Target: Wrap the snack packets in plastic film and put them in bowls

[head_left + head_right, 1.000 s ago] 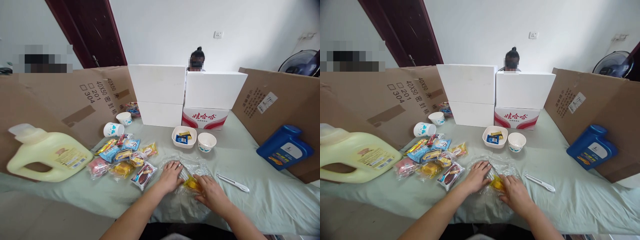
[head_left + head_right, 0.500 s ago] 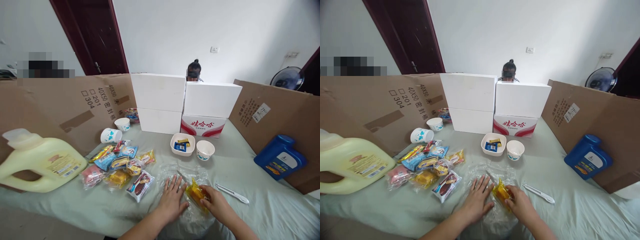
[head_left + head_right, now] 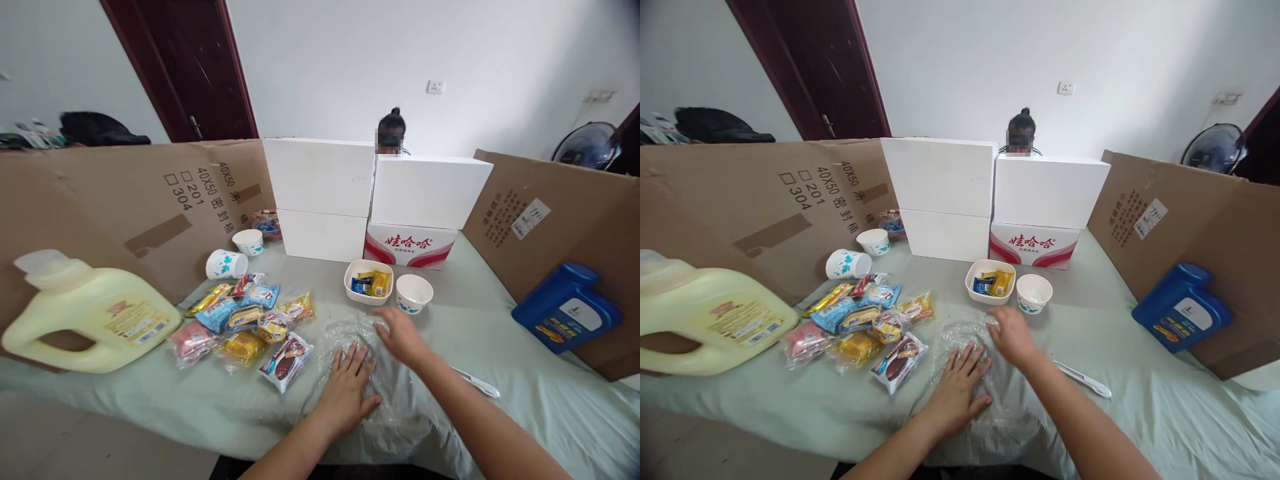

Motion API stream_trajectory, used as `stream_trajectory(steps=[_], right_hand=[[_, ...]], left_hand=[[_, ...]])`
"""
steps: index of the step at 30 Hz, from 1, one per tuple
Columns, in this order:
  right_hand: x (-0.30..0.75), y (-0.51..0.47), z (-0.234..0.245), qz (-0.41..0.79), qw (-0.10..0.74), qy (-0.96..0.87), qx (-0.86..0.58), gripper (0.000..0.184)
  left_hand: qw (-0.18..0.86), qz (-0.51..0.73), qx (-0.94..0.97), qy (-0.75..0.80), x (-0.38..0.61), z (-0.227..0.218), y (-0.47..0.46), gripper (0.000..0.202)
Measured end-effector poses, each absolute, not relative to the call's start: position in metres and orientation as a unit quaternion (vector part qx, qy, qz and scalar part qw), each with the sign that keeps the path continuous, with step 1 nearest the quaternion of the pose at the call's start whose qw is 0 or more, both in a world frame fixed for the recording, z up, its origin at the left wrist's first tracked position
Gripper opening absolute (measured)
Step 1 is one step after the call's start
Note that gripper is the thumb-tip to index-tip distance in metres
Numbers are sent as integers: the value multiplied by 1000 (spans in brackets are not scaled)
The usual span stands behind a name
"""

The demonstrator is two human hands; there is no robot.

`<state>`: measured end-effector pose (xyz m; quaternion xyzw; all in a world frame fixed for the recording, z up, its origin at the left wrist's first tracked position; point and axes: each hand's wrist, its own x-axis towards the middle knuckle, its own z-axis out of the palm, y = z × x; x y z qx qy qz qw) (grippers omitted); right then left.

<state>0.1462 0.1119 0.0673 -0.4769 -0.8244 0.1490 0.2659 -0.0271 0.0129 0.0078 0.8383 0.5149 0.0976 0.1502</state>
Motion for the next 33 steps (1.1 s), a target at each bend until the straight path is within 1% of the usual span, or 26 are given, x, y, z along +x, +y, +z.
stream_trajectory(steps=[1, 3, 5, 6, 8, 9, 12, 14, 16, 18, 19, 21, 24, 25, 27, 28, 29, 31, 32, 33], right_hand=[[145, 100, 57, 153, 228, -848, -454, 39], [150, 80, 36, 146, 132, -883, -426, 48], [162, 69, 21, 119, 59, -885, -447, 59], [170, 66, 17, 102, 43, -874, -474, 63], [184, 62, 12, 70, 45, -846, -526, 65], [189, 61, 11, 58, 49, -839, -539, 64], [195, 54, 9, 51, 58, -854, -514, 68], [194, 49, 4, 58, 62, -868, -490, 75], [196, 45, -6, 50, 68, -861, -501, 80], [202, 42, -16, 30, 83, -839, -536, 80], [207, 40, -19, 21, 91, -828, -553, 80], [217, 37, -18, 13, 109, -813, -572, 76], [234, 25, 1, 42, 157, -817, -554, 59], [240, 19, 10, 62, 179, -820, -540, 54], [250, 4, 26, 116, 204, -830, -506, 48], [254, -4, 33, 145, 203, -837, -488, 49], [258, -12, 36, 171, 194, -844, -470, 53], [262, -27, 38, 207, 162, -859, -440, 73], [264, -33, 35, 216, 148, -863, -432, 79], [264, -38, 32, 221, 142, -863, -431, 78]], left_hand=[[153, 99, 839, 512, -27, 8, 13, 71], [157, 95, 843, 506, -28, 9, 11, 71], [164, 80, 849, 496, -31, 12, 8, 70], [169, 70, 852, 491, -33, 15, 6, 72], [179, 60, 852, 489, -36, 23, 4, 75], [178, 67, 846, 499, -37, 29, 5, 73], [147, 109, 812, 554, -35, 47, 18, 49], [131, 109, 793, 584, -33, 53, 33, 43], [130, 74, 785, 601, -34, 53, 49, 50], [126, 47, 778, 614, -40, 49, 61, 58], [122, 45, 775, 619, -45, 47, 64, 59], [105, 64, 768, 629, -56, 44, 65, 53], [89, 136, 782, 601, -68, 46, 50, 36], [97, 161, 799, 571, -70, 48, 42, 34], [131, 188, 830, 508, -73, 51, 25, 37], [146, 188, 838, 491, -73, 52, 17, 41], [156, 181, 840, 487, -74, 51, 10, 47], [165, 161, 834, 502, -74, 49, 0, 55], [170, 151, 831, 508, -74, 47, -3, 51], [178, 143, 829, 510, -74, 45, -5, 42]])
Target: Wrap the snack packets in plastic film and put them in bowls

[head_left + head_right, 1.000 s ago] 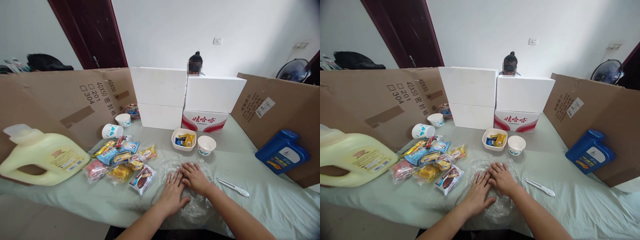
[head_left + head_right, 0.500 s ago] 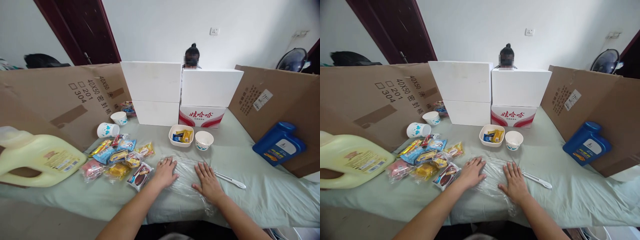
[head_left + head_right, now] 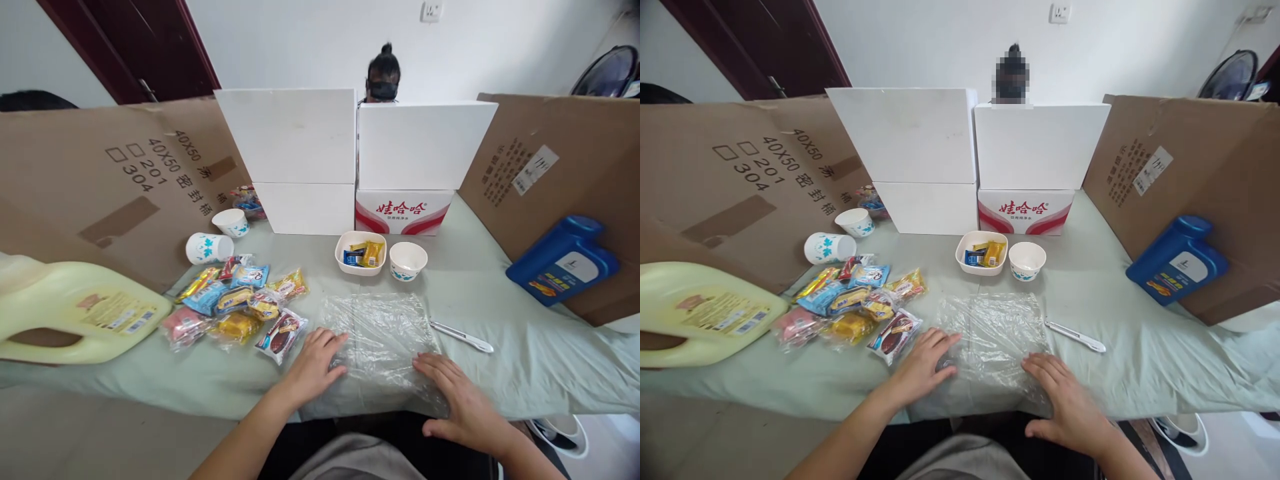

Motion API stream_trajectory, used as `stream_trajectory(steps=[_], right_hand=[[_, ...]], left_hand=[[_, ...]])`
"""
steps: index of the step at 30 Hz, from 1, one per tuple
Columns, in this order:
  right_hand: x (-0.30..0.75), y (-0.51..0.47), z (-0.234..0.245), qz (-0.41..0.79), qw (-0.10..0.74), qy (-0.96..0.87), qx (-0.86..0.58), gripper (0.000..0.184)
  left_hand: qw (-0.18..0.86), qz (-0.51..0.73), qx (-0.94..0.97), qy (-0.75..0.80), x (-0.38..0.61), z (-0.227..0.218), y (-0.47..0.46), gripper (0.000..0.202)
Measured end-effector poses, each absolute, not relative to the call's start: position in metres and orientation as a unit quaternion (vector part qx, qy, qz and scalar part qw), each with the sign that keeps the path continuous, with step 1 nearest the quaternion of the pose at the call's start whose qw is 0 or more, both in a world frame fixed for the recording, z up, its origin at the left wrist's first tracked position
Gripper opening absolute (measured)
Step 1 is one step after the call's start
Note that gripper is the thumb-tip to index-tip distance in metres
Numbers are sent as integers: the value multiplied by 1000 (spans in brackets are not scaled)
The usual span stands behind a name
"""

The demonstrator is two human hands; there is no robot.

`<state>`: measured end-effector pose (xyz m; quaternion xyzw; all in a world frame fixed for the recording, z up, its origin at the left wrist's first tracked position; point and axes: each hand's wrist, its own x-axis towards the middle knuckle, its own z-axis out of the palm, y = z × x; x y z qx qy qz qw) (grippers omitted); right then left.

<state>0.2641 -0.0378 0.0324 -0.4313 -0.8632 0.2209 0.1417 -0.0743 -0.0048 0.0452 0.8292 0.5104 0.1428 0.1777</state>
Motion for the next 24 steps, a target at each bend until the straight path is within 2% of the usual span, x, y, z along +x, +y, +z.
stream_trajectory(steps=[1, 3, 4, 11, 13, 16, 19, 24], right_hand=[[264, -41, 29, 224, 142, -860, -436, 67], [265, -46, 24, 239, 161, -844, -453, 35], [266, -48, 22, 252, 176, -831, -464, 26], [267, -45, 33, 381, 238, -726, -521, 31], [261, -35, 33, 382, 273, -693, -546, 33], [247, -13, 25, 381, 336, -632, -585, 36], [233, 9, 11, 349, 360, -582, -640, 35], [220, 27, -2, 149, 313, -622, -702, 40]], left_hand=[[188, 139, 829, 509, -75, 44, -6, 30], [222, 149, 825, 498, -78, 44, -8, 8], [246, 166, 819, 492, -80, 44, -8, 7], [478, 263, 680, 489, -96, 47, -6, 10], [497, 289, 650, 496, -95, 44, 2, 21], [454, 335, 634, 529, -87, 38, 21, 33], [357, 358, 629, 590, -74, 31, 45, 38], [234, 347, 605, 677, -58, 16, 74, 54]])
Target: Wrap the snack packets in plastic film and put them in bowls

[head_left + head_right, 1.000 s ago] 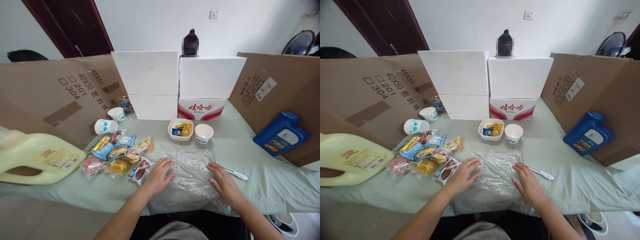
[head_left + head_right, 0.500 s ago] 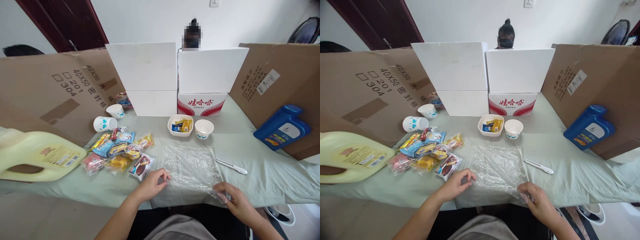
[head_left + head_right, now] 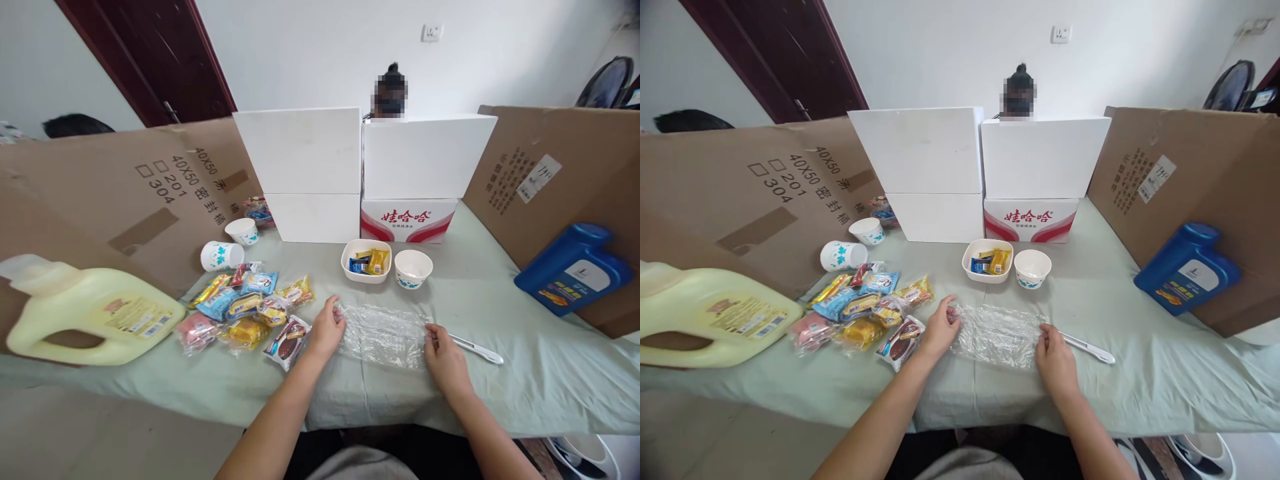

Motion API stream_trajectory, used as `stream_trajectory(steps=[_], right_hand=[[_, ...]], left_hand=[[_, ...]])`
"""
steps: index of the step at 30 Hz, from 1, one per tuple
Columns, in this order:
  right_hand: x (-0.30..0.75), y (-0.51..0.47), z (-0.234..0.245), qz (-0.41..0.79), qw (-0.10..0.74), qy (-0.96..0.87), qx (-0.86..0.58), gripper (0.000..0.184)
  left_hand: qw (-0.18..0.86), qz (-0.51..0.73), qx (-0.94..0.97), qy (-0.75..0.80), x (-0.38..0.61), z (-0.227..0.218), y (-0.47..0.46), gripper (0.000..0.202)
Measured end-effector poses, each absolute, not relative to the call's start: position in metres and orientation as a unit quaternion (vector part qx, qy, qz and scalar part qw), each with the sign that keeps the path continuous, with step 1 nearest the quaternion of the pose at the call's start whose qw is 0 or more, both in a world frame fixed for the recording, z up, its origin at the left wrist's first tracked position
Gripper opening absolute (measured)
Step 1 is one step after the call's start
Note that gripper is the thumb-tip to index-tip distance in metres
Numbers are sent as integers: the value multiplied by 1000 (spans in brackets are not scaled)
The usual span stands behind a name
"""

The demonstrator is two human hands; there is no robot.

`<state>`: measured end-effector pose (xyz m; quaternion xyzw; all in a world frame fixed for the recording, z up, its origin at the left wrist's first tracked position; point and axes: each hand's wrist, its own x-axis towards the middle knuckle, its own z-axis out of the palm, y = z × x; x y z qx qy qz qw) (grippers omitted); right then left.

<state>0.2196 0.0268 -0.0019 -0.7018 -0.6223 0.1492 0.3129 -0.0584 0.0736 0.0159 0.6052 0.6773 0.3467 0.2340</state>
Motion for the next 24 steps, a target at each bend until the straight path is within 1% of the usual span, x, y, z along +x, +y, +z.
stream_trajectory(steps=[3, 5, 7, 10, 12, 14, 16, 17, 19, 21, 22, 23, 24], right_hand=[[215, 27, -4, 81, 268, -652, -705, 47], [213, 25, -5, 63, 247, -660, -707, 50], [212, 23, -5, 56, 236, -662, -709, 52], [213, 21, -6, 57, 236, -664, -707, 47], [214, 20, -7, 58, 244, -665, -704, 42], [213, 21, -8, 52, 248, -664, -703, 38], [211, 22, -9, 45, 241, -666, -704, 35], [209, 23, -9, 42, 236, -669, -704, 34], [206, 24, -10, 35, 228, -670, -706, 33], [204, 24, -11, 31, 224, -670, -707, 32], [205, 24, -10, 31, 225, -671, -706, 32], [207, 25, -10, 32, 227, -674, -702, 32], [212, 26, -9, 33, 230, -675, -700, 32]], left_hand=[[175, 313, 620, 698, -54, 10, 77, 58], [143, 287, 638, 700, -54, 10, 73, 59], [134, 249, 656, 700, -55, 12, 68, 58], [145, 186, 668, 706, -61, 18, 56, 54], [125, 162, 669, 714, -64, 24, 47, 53], [47, 171, 673, 718, -62, 30, 39, 51], [-46, 215, 695, 685, -53, 34, 33, 39], [-70, 239, 724, 643, -45, 35, 30, 31], [-55, 256, 811, 523, -28, 34, 26, 20], [3, 225, 879, 421, -10, 27, 26, 17], [25, 204, 894, 397, -4, 23, 27, 16], [41, 187, 901, 390, 1, 19, 28, 21], [52, 174, 902, 392, 4, 14, 30, 31]])
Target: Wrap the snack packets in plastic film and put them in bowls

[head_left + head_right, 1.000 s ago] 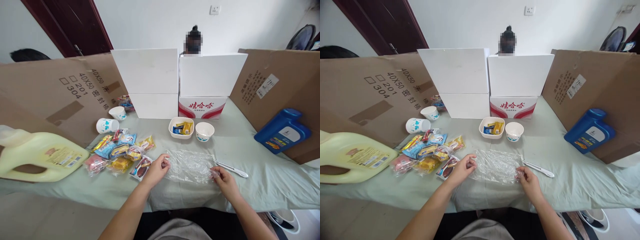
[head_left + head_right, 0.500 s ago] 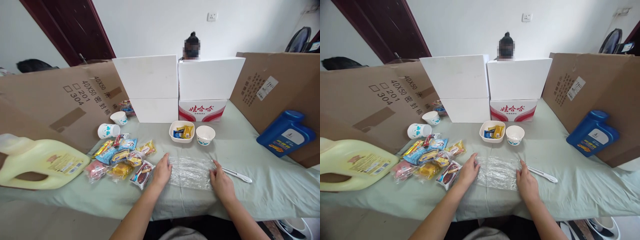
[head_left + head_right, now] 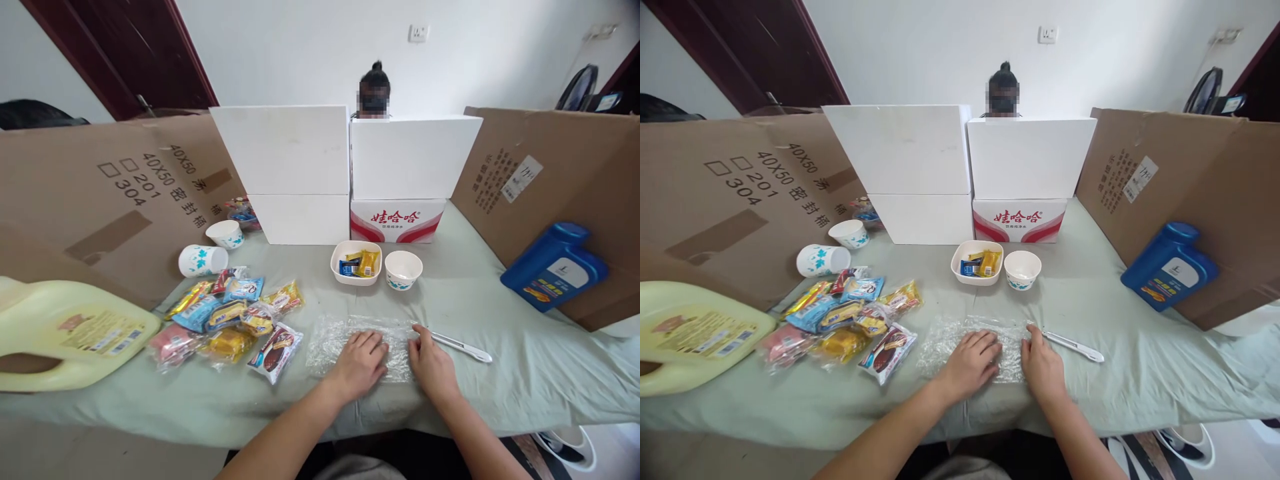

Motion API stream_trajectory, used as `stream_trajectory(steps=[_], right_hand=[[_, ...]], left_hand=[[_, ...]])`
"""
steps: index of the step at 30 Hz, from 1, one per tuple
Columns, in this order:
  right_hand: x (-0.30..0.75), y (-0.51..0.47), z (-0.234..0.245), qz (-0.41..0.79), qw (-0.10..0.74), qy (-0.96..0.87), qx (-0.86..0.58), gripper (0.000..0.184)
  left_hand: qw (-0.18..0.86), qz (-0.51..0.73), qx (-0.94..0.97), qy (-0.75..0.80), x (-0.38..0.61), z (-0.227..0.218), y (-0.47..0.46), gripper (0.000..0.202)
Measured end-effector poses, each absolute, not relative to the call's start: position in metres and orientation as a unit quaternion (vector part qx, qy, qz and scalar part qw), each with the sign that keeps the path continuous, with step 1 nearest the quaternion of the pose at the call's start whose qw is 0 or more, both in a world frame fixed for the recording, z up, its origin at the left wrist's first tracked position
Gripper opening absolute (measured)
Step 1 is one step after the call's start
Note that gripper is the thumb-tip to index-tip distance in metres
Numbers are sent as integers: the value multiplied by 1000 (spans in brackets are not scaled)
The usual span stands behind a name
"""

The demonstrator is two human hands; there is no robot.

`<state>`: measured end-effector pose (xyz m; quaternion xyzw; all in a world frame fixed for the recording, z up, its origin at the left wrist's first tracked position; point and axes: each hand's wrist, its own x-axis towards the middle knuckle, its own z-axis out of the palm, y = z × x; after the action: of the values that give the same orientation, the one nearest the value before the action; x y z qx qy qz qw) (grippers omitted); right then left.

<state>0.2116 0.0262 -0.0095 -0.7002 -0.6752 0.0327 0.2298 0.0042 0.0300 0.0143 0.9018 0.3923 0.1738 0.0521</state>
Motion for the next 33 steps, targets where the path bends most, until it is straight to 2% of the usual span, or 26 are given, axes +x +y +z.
stream_trajectory(steps=[2, 4, 8, 15, 20, 23, 25, 29, 31, 33], right_hand=[[226, 30, -8, 29, 236, -673, -701, 32], [244, 36, -6, 9, 243, -667, -704, 34], [271, 46, -4, -42, 265, -672, -690, 35], [246, 62, -5, -18, 261, -710, -654, 30], [242, 76, -1, -18, 248, -731, -636, 8], [251, 80, 4, -34, 262, -706, -657, 14], [253, 78, 8, -41, 276, -702, -655, 23], [240, 67, 13, 4, 274, -792, -546, 45], [231, 63, 14, 48, 273, -826, -491, 42], [226, 63, 13, 76, 282, -824, -486, 27]], left_hand=[[72, 151, 901, 400, 5, 7, 34, 48], [94, 132, 900, 404, 2, 3, 36, 54], [110, 102, 900, 409, -1, 4, 37, 56], [101, 95, 901, 411, 1, 6, 36, 58], [101, 94, 905, 402, 0, 7, 35, 57], [106, 109, 903, 402, -1, 8, 34, 55], [107, 117, 902, 402, -1, 7, 34, 54], [104, 127, 903, 398, 0, 5, 35, 55], [95, 146, 902, 396, 0, 6, 33, 55], [86, 185, 896, 395, 0, 11, 30, 52]])
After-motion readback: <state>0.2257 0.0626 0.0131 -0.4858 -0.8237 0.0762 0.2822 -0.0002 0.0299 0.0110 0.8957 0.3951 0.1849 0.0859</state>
